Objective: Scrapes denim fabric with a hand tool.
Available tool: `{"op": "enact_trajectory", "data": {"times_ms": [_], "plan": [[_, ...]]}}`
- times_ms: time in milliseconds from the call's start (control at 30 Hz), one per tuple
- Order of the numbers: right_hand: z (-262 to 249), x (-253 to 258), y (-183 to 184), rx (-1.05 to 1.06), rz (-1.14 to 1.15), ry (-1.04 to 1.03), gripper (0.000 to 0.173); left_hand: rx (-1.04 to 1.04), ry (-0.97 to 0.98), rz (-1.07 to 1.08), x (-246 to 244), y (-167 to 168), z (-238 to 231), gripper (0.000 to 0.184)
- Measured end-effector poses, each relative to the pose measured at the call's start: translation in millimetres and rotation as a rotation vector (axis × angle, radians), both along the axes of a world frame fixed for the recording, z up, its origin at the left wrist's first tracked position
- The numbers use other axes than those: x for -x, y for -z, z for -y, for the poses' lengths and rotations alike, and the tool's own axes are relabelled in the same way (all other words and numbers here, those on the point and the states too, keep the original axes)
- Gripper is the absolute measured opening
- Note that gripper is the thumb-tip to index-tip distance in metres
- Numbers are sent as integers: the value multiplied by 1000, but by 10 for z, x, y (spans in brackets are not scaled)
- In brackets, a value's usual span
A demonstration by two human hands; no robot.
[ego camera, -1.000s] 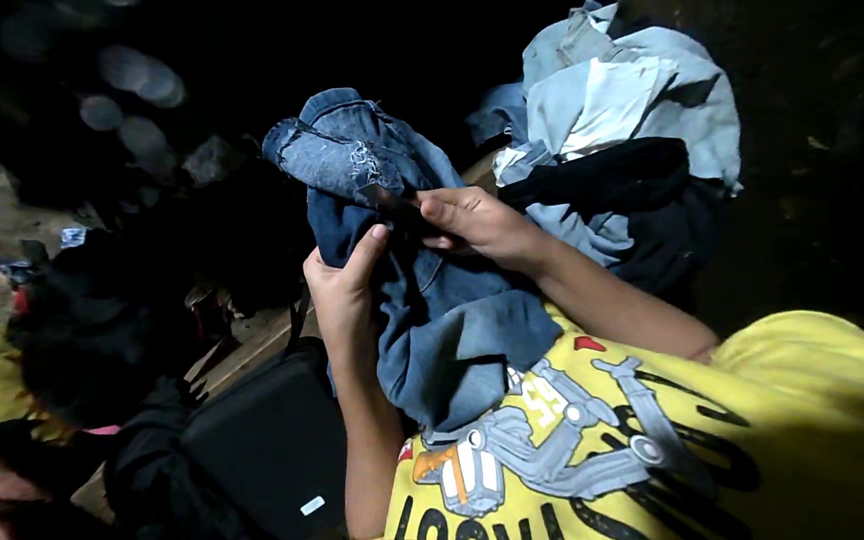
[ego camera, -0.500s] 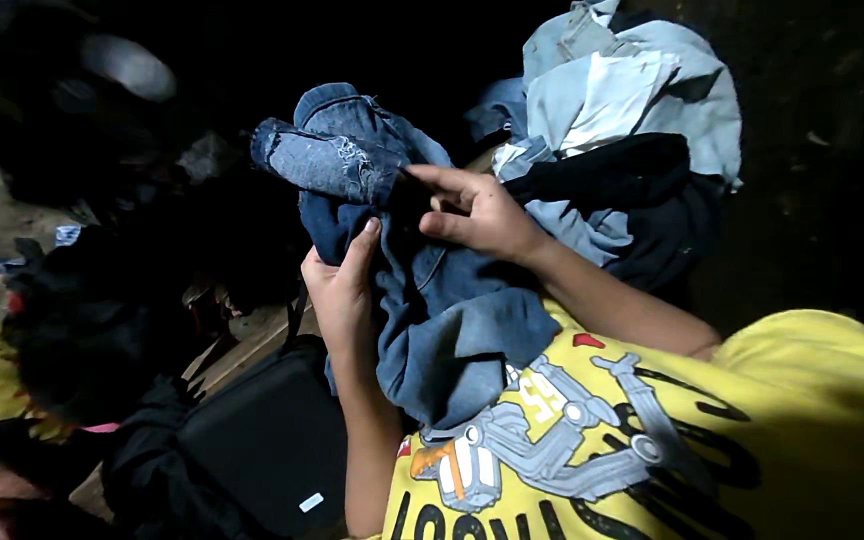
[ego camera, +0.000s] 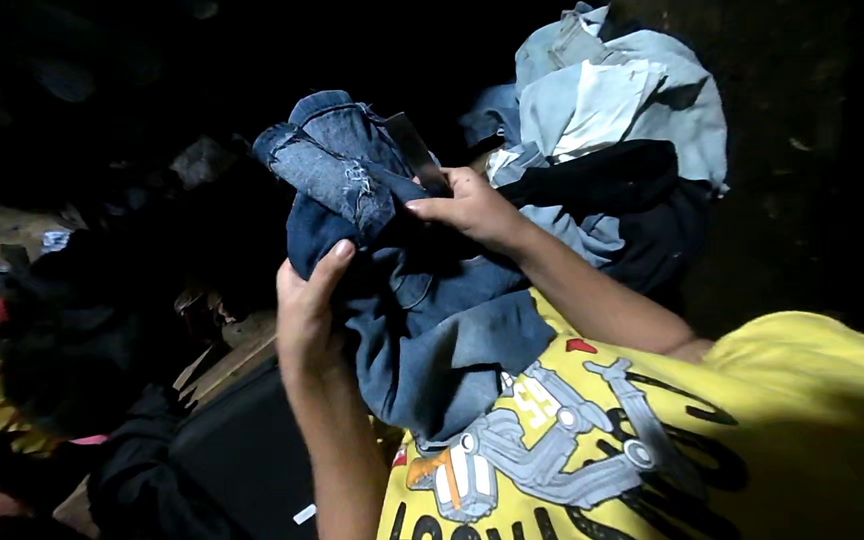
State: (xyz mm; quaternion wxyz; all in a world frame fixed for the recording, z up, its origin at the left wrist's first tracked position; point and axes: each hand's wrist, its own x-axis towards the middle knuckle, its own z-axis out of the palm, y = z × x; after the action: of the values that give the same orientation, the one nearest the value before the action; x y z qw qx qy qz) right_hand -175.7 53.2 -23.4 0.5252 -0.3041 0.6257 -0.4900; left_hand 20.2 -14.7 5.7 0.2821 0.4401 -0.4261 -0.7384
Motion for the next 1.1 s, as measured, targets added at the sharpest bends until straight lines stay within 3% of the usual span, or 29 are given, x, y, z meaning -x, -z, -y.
{"op": "enact_trajectory", "data": {"times_ms": [100, 200, 300, 367, 533, 600, 667, 733, 833, 933, 1033, 1100], "plan": [[-109, -46, -19, -18, -83, -68, 6, 133, 219, 124, -238, -1, 263, 13], [-220, -138, 36, 12, -206, -90, 13, 512, 485, 520, -361, -89, 455, 21], [-324, -227, 49, 5, -315, -106, 8, 735, 582, 666, -296, -251, 466, 20], [-331, -240, 77, 32, -406, -87, 9, 770, 561, 678, -237, -315, 403, 23], [-224, -117, 14, 385, -630, 115, 49, 555, 239, 597, 46, -217, 15, 29], [-172, -181, -128, 370, -593, 35, 69, 444, 80, 510, 164, -84, -116, 29], [-115, -242, -206, 225, -540, -76, 78, 390, -24, 399, 234, 19, -188, 28], [-46, -207, -211, 168, -404, -98, 70, 368, -61, 306, 222, 64, -194, 28], [75, -41, -274, 265, -136, -84, 49, 326, -53, 189, 158, 83, -179, 23], [197, 9, -424, 355, -184, -72, 39, 257, -23, 190, 193, 24, -154, 10], [245, -30, -372, 423, -293, -63, 41, 166, -37, 122, 195, 10, -135, 12], [217, -35, -241, 343, -369, -67, 40, 120, -67, 79, 189, 27, -135, 12]]}}
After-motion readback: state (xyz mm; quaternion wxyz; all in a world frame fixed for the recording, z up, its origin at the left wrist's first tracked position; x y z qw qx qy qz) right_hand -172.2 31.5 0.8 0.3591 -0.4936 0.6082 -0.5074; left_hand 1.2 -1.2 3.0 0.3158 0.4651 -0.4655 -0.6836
